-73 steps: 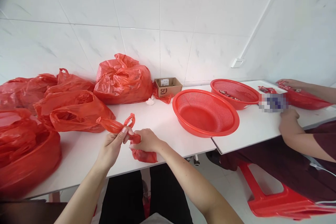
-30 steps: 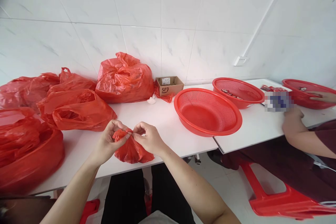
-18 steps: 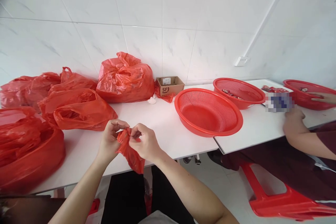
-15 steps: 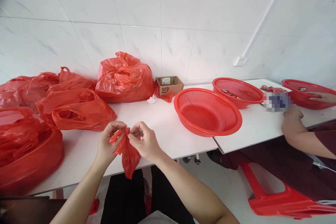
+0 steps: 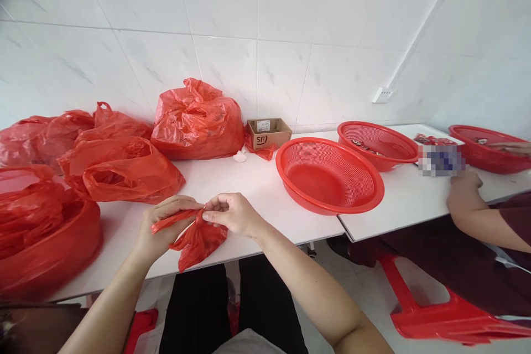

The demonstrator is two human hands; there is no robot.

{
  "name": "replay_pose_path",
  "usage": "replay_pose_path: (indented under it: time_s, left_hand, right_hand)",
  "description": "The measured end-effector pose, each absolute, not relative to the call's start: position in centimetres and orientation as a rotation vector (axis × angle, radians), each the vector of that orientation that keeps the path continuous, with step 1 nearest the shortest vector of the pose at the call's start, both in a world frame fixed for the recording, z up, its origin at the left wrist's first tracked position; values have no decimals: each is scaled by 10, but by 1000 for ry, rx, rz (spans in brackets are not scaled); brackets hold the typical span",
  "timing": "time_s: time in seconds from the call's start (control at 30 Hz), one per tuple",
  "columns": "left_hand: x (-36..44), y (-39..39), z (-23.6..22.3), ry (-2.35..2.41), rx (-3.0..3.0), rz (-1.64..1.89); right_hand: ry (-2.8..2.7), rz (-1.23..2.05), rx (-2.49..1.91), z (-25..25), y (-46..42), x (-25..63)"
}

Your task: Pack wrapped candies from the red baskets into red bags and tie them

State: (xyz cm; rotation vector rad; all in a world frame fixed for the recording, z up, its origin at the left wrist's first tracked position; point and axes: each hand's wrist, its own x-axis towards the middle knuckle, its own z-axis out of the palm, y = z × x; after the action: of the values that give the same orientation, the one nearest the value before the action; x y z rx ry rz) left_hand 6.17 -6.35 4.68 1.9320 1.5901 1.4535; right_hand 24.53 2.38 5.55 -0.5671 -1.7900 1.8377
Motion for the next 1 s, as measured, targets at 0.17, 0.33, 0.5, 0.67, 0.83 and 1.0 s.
replay_pose_path:
  time_s: [0.17, 0.33, 0.5, 0.67, 0.83, 1.0]
  left_hand:
    - [57, -65, 52, 1586, 1794, 1414]
    - [57, -63, 57, 1794, 1509, 1669]
    - [62, -58, 55, 1778, 1371, 1705]
    - [73, -62, 67, 1542, 1201, 1738]
    - [81, -64, 80, 1392, 1090, 1855]
    - [61, -70, 129, 1410, 1203, 1813]
  right_hand:
    - [-2151, 1328, -517, 61, 18, 249]
    - [-2349, 781, -541, 47, 6, 247]
    - [-2304, 850, -622, 37, 0, 253]
    - [-2288, 732, -669, 40, 8, 250]
    - [-2273, 690, -647, 43, 12, 238]
    - [-2001, 1004, -611, 40, 2, 251]
